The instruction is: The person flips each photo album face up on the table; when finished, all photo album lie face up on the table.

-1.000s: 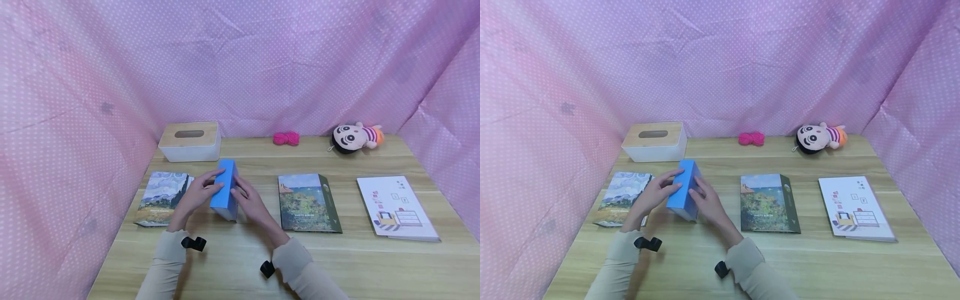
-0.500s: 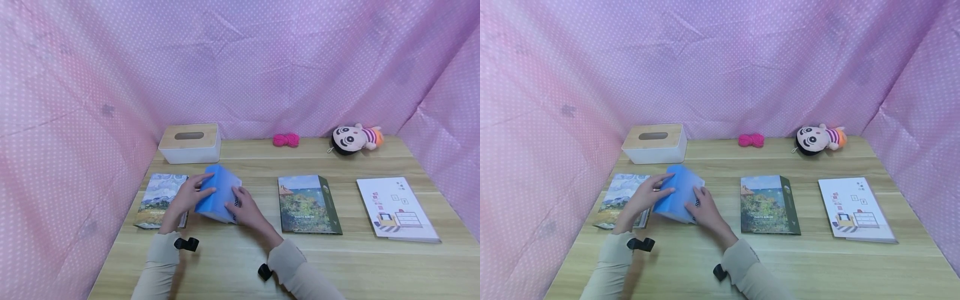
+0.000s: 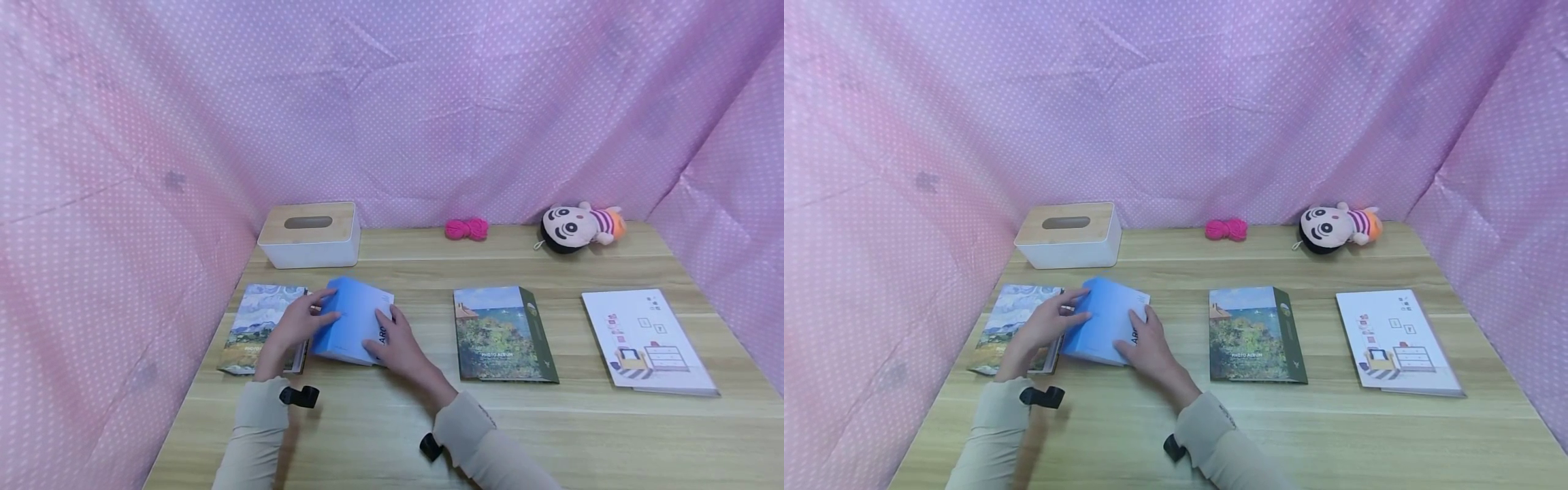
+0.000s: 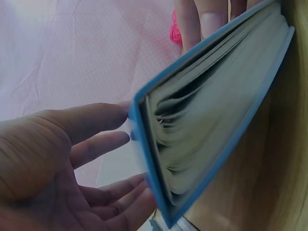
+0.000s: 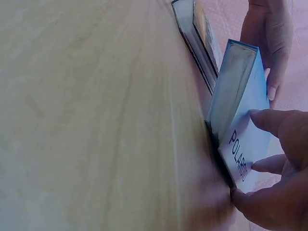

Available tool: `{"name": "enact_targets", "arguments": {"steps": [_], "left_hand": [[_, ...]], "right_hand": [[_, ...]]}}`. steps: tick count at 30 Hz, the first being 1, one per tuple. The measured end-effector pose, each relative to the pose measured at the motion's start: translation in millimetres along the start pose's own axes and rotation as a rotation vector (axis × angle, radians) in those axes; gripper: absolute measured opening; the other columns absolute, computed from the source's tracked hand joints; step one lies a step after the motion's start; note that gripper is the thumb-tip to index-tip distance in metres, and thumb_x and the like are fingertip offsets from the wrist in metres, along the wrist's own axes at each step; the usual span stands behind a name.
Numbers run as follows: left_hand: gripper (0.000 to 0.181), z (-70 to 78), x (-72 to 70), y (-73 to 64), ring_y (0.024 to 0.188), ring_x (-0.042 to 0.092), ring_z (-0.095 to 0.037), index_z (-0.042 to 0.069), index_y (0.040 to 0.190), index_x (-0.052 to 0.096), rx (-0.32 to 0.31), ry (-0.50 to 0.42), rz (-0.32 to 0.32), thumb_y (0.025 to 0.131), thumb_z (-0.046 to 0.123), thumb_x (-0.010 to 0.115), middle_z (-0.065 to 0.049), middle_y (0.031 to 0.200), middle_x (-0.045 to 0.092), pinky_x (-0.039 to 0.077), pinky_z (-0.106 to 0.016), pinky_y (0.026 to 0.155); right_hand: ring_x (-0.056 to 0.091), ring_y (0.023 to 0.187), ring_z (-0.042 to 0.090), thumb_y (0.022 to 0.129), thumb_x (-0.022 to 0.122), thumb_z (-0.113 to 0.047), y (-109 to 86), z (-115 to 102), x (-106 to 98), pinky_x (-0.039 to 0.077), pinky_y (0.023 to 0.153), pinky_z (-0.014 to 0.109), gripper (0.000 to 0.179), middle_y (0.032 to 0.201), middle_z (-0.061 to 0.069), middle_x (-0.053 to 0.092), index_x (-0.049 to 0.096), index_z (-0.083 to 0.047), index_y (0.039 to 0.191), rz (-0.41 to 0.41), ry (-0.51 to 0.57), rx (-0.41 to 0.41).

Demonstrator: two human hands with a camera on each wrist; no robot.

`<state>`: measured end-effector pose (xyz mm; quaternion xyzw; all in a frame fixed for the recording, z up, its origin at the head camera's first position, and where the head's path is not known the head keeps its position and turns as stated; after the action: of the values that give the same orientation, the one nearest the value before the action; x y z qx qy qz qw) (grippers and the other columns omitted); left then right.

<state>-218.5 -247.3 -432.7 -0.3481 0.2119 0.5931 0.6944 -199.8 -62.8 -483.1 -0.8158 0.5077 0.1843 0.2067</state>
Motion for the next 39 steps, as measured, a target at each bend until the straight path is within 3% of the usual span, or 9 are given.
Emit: {"name": "enact_targets", "arguments": {"steps": [4,19,33,39], "left_hand": [[0.060,-10.2,4.4,0.5,0.125,0.047,-0.040,0.019,0.148,0.038,-0.059,-0.043,-0.026,0.094,0.031,0.061,-0.023,0.140,0.046,0.046,-0.055,0.096],[0.059,-17.0,19.5,-1.2,0.130,0.044,-0.041,0.019,0.149,0.034,-0.110,-0.052,-0.073,0.096,0.028,0.058,-0.024,0.141,0.046,0.045,-0.054,0.098],[0.061,-20.6,20.0,3.2,0.125,0.048,-0.039,0.018,0.150,0.033,-0.098,-0.063,-0.101,0.095,0.023,0.059,-0.022,0.135,0.050,0.049,-0.049,0.094],[0.059,-15.7,18.3,4.5,0.123,0.050,-0.038,0.017,0.150,0.032,-0.093,-0.004,-0.080,0.097,0.029,0.055,-0.022,0.135,0.051,0.048,-0.050,0.094]], "right_hand": [[0.014,0.147,0.033,0.092,0.061,-0.039,-0.2,0.4,1.3,0.023,0.116,0.050,0.072,0.161,0.012,0.008,0.029,-0.014,0.151,-0.010,-0.007,0.020],[0.011,0.148,0.029,0.091,0.064,-0.040,-0.3,3.9,1.8,0.024,0.116,0.047,0.076,0.162,0.008,0.002,0.027,-0.014,0.151,-0.005,-0.077,0.052],[0.008,0.149,0.027,0.091,0.064,-0.039,-1.5,-1.4,1.5,0.023,0.116,0.046,0.075,0.162,0.007,-0.001,0.027,-0.014,0.151,-0.015,-0.089,0.048],[0.009,0.148,0.027,0.092,0.062,-0.038,-3.8,-5.0,-10.4,0.021,0.117,0.047,0.069,0.162,0.009,0.006,0.032,-0.017,0.150,0.020,-0.082,0.026]]}}
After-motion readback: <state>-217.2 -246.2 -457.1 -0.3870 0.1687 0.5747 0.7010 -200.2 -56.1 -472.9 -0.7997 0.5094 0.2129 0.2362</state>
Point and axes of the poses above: each hand's wrist, its own y-axis towards the middle knuckle, its own x-axis out of the palm, z = x × y, the point moved 8 cm from there along y, towards the middle knuckle
